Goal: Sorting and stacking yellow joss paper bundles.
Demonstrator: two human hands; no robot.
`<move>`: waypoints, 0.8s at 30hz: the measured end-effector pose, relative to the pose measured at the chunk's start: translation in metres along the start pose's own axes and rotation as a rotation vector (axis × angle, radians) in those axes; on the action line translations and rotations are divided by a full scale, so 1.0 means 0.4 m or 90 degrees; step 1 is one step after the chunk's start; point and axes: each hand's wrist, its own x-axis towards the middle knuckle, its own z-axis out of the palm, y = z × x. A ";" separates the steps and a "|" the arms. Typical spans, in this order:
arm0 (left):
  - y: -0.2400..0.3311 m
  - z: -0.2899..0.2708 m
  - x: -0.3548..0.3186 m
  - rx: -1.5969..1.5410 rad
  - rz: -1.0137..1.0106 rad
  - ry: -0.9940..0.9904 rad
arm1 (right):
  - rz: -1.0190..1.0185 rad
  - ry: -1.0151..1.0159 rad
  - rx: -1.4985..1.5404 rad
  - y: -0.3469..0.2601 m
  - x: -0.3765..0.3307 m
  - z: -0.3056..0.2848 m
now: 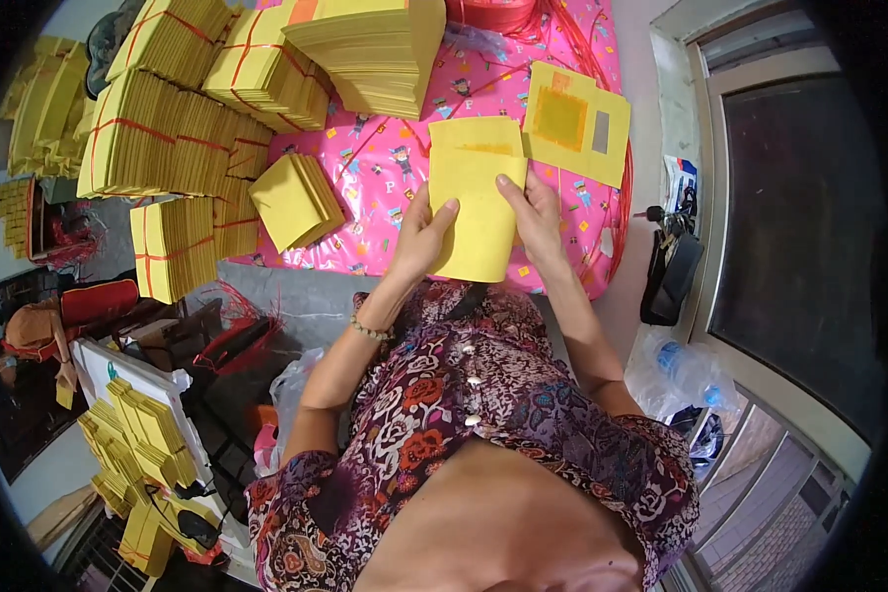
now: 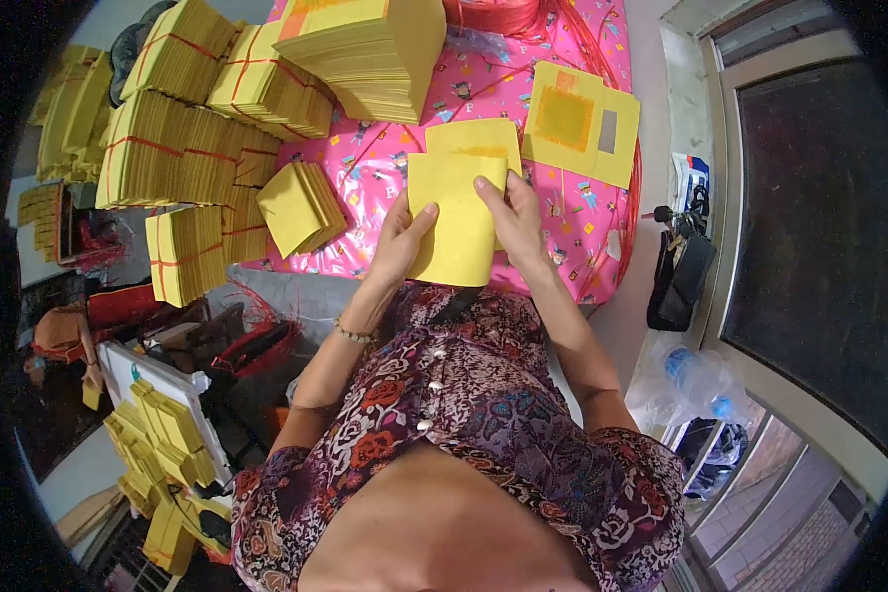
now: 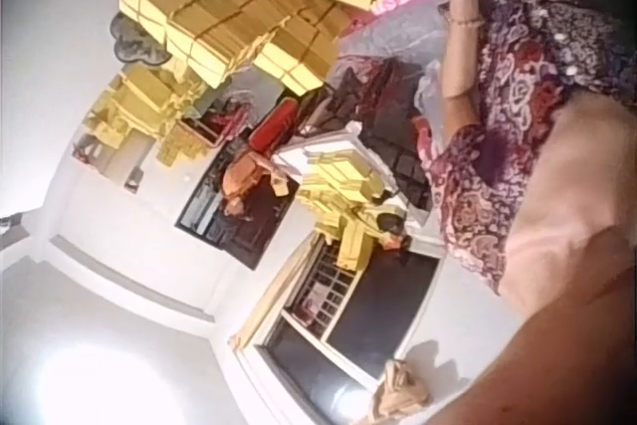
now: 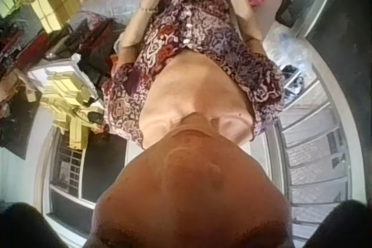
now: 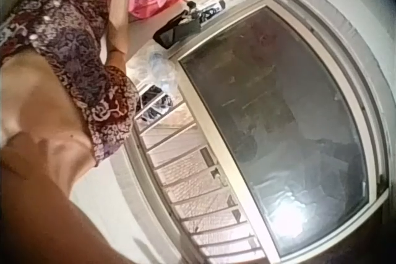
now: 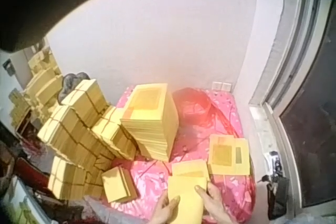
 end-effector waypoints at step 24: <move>-0.011 -0.134 -0.084 -0.033 -0.041 0.125 | 0.184 -0.203 -0.184 0.078 -0.036 0.057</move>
